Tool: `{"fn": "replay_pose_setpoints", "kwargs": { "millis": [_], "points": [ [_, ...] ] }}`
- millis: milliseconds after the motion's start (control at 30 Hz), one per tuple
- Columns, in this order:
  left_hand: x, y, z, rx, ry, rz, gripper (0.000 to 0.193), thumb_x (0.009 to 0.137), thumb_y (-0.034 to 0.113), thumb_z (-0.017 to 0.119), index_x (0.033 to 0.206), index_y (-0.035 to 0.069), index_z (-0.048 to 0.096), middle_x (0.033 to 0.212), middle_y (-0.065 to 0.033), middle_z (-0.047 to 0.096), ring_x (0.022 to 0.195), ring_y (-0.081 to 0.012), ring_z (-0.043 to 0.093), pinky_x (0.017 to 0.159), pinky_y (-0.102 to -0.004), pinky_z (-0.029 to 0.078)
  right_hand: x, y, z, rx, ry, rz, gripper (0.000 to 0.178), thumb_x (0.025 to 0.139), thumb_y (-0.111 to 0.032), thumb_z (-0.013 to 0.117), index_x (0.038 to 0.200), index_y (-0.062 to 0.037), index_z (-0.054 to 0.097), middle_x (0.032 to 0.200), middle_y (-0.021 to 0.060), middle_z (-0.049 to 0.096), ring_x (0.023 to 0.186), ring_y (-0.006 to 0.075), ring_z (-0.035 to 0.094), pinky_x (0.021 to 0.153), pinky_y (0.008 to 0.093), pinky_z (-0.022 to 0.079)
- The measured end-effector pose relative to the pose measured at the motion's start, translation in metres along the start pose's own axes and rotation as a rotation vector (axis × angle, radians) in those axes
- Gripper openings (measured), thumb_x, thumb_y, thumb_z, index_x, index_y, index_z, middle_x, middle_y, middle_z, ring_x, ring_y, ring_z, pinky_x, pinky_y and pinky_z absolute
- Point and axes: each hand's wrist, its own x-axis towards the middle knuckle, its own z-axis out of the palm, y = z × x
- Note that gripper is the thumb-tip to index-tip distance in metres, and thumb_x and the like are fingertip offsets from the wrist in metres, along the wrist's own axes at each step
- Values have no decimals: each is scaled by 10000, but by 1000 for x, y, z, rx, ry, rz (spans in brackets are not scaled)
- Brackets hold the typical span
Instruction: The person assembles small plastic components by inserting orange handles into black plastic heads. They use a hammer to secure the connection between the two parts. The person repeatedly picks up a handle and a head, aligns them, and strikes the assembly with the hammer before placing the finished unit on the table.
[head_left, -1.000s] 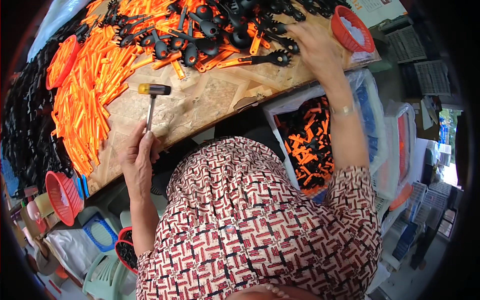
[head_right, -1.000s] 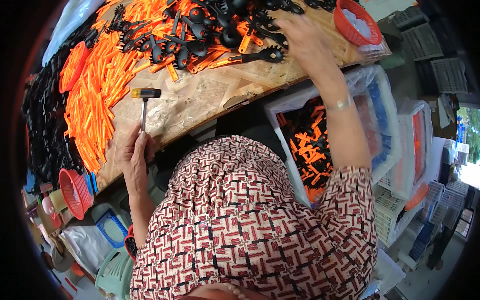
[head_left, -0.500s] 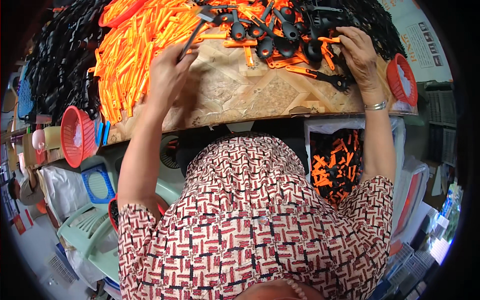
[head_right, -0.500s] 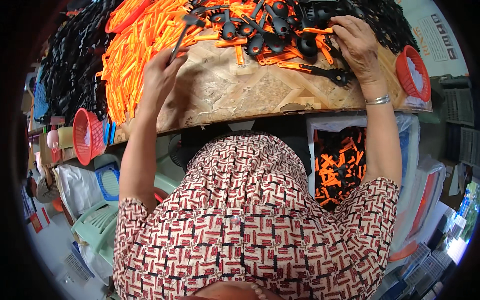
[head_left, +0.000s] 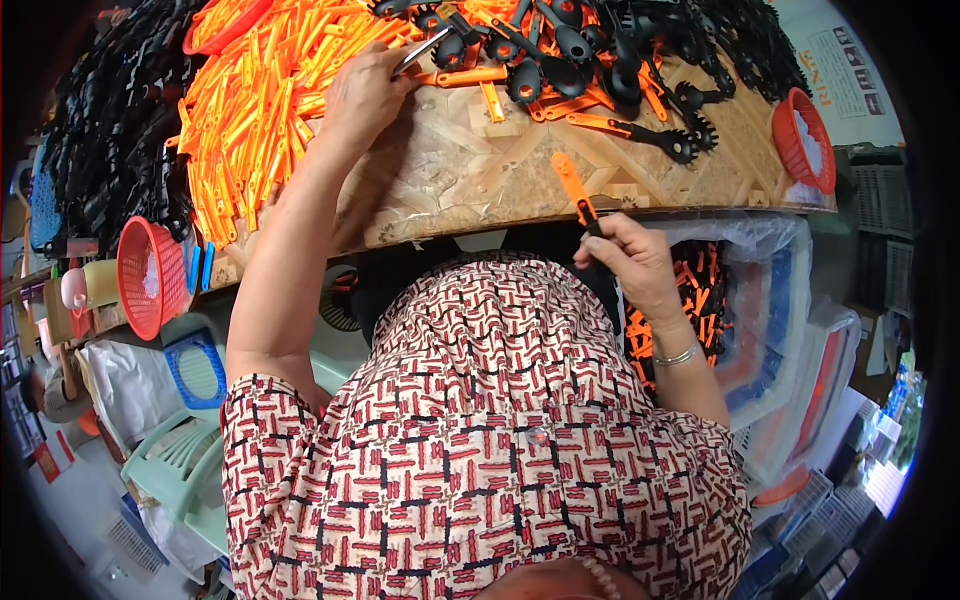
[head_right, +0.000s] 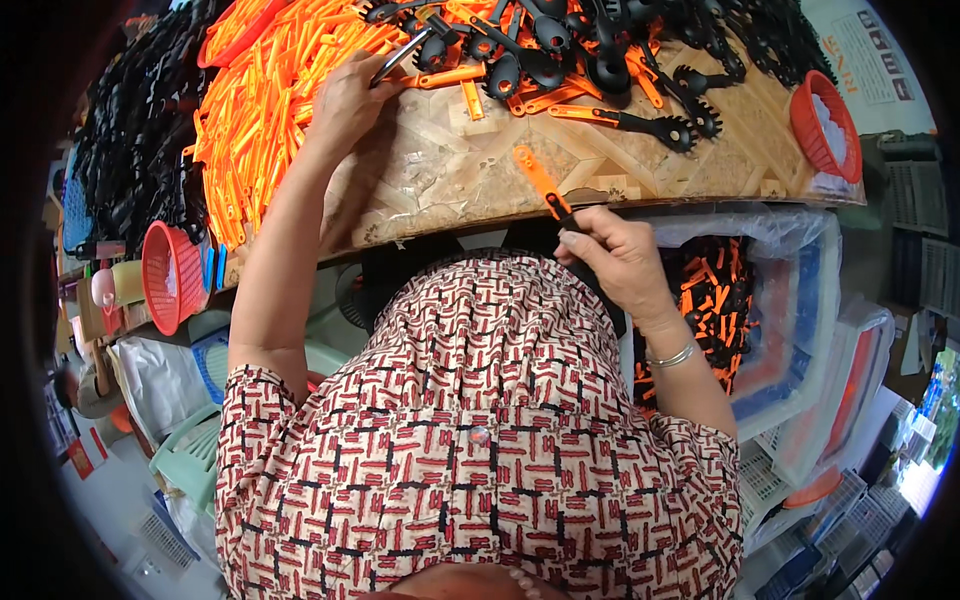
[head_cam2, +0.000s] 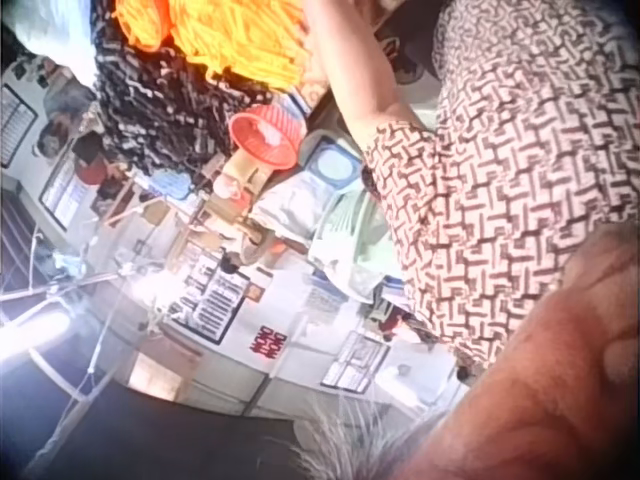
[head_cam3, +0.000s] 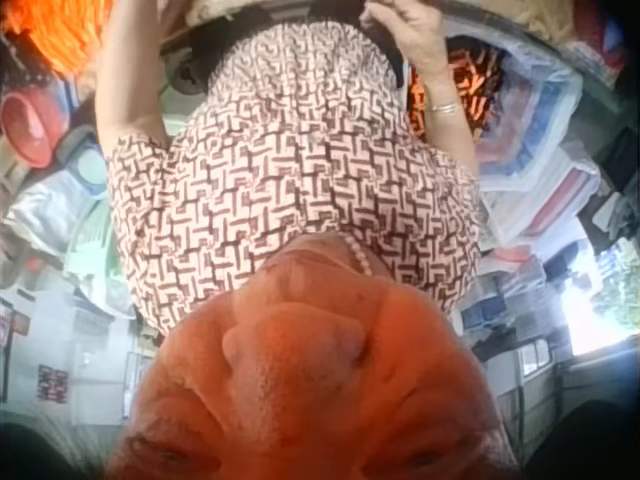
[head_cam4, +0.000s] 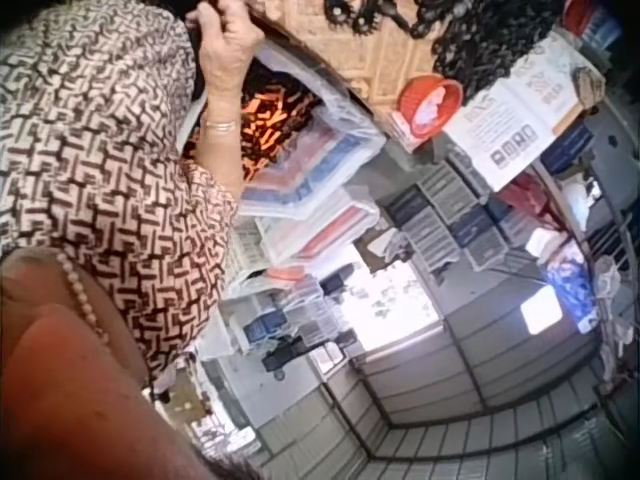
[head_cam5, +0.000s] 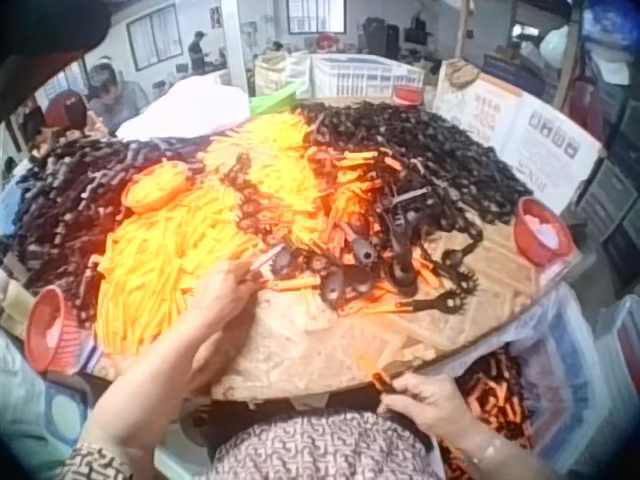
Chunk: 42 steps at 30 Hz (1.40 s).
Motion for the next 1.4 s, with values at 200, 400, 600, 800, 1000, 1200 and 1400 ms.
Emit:
{"fn": "replay_pose_setpoints", "kwargs": {
  "millis": [200, 400, 600, 800, 1000, 1200, 1400],
  "points": [
    [-24, 20, 2, -359, 144, -95, 226, 884, 143, 752, 1090, 53, 733, 931, -96, 684, 799, -219, 650, 721, -357, 510, 2, 15, 26, 187, 10, 146, 135, 995, -49, 621, 1063, 51, 680, 807, 59, 717, 679, 75, 663, 637, 215, 542],
    [-21, 47, 15, -224, 57, 349, 305, 891, 149, 747, 1193, 194, 744, 924, -35, 656, 741, -244, 599, 724, -354, 520, 4, 26, 39, 171, -26, 205, 156, 985, -91, 650, 1062, 36, 698, 769, 49, 715, 660, 56, 648, 614, 214, 529],
    [-10, 39, 10, -94, 47, 504, 202, 849, 209, 769, 1032, 124, 760, 1037, -26, 608, 1000, -253, 581, 883, -395, 479, 6, 26, 43, 220, 7, 180, 171, 997, -103, 640, 1041, 52, 698, 747, 46, 708, 632, 66, 645, 584, 219, 520],
    [-55, 57, -19, -490, -389, 243, 222, 877, 151, 767, 1077, 61, 741, 986, -56, 655, 906, -210, 623, 841, -326, 496, 14, 7, 44, 177, -15, 315, 202, 1020, -123, 603, 1048, 50, 705, 722, 68, 691, 616, 103, 640, 580, 230, 511],
    [-71, 85, -19, -593, -558, 269, 211, 874, 134, 764, 1056, 30, 737, 868, -98, 683, 803, -227, 668, 756, -340, 514, 20, 2, 46, 199, -8, 339, 245, 989, -177, 644, 948, 45, 737, 663, 78, 702, 530, 109, 642, 509, 250, 505],
    [-66, 96, -9, -496, -578, 291, 194, 860, 143, 767, 1007, 20, 736, 859, -129, 694, 813, -251, 681, 752, -347, 517, 21, 0, 48, 160, -15, 352, 249, 993, -188, 635, 910, 25, 732, 661, 65, 701, 526, 103, 641, 504, 248, 504],
    [-64, 98, -1, -591, -576, 201, 192, 875, 149, 752, 1015, 19, 733, 837, -124, 704, 800, -230, 687, 745, -350, 521, 22, -2, 49, 165, -11, 331, 249, 991, -184, 635, 882, 23, 721, 653, 59, 696, 518, 97, 632, 502, 245, 500]
  ]
}}
